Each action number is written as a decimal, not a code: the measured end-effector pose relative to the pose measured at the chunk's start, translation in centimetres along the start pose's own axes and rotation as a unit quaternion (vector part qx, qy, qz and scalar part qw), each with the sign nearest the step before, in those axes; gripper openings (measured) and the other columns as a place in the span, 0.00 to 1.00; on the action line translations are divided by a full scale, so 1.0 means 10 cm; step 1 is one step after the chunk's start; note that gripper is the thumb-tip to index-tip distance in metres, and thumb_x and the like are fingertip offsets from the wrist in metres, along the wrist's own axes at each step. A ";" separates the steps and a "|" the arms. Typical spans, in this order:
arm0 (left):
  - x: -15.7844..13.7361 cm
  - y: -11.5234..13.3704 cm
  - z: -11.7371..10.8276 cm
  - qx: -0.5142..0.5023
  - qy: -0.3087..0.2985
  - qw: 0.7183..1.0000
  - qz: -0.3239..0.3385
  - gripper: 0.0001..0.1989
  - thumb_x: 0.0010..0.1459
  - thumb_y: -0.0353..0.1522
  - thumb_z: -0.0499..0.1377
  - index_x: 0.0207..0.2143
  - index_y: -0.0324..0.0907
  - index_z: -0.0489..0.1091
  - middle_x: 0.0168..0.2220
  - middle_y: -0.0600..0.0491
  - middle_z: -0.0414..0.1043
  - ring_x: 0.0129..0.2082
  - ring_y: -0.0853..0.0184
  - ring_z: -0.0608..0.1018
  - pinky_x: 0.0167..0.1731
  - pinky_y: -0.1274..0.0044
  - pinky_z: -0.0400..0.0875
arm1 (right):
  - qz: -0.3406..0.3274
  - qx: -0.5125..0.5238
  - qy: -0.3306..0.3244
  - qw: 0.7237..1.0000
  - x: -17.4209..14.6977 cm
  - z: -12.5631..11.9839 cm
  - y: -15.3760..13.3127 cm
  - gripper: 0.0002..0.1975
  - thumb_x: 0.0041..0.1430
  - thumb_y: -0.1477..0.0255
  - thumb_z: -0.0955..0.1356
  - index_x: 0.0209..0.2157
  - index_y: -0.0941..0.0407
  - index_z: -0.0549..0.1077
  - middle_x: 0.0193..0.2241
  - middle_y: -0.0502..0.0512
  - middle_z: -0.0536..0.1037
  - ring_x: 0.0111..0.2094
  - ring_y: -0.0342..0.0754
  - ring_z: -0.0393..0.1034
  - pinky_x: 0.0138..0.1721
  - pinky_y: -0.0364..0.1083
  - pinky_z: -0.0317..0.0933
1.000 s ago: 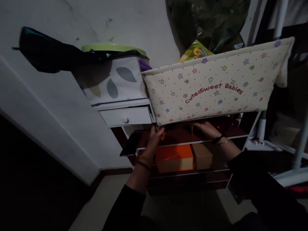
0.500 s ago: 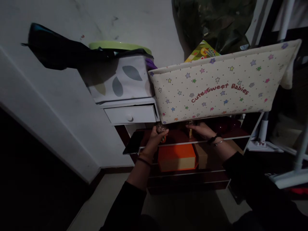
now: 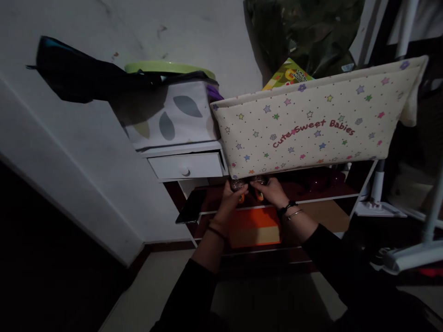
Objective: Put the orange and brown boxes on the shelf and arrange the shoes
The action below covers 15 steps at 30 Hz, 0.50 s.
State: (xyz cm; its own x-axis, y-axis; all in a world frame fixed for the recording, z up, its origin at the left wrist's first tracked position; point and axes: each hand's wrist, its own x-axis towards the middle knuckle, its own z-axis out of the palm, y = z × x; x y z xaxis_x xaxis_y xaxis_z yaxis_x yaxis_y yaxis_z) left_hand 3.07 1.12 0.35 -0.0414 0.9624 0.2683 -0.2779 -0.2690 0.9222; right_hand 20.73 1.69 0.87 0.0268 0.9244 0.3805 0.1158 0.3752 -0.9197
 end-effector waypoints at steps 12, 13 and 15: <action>0.08 -0.15 -0.16 0.056 -0.007 0.998 -0.005 0.39 0.40 0.38 0.78 0.54 0.44 0.69 0.50 0.47 0.80 0.44 0.61 0.82 0.45 0.68 0.79 | -0.023 0.040 -0.013 0.999 -0.09 -0.07 0.25 0.42 0.43 0.53 0.82 0.57 0.55 0.74 0.58 0.64 0.79 0.60 0.61 0.73 0.65 0.59 0.63; 0.08 -0.17 -0.19 0.068 -0.011 0.998 0.001 0.39 0.39 0.38 0.79 0.53 0.43 0.70 0.49 0.48 0.80 0.45 0.61 0.82 0.46 0.69 0.79 | -0.020 0.042 -0.013 0.999 -0.08 -0.06 0.28 0.43 0.42 0.53 0.82 0.57 0.55 0.73 0.58 0.64 0.80 0.59 0.61 0.73 0.65 0.60 0.63; 0.10 -0.19 -0.23 0.084 -0.011 0.996 0.014 0.38 0.37 0.36 0.79 0.52 0.43 0.70 0.48 0.48 0.80 0.46 0.61 0.81 0.47 0.70 0.78 | -0.023 0.050 -0.021 0.998 -0.07 -0.04 0.30 0.43 0.41 0.54 0.82 0.58 0.55 0.73 0.56 0.64 0.80 0.57 0.62 0.74 0.64 0.61 0.64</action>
State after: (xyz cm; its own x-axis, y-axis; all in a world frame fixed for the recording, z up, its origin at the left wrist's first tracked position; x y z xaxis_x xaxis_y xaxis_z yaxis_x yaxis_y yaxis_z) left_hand 1.36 2.66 -1.82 -0.0245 0.9541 0.2984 -0.1132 -0.2992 0.9475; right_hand 21.48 2.12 -2.15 -0.0171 0.9074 0.4199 0.0164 0.4202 -0.9073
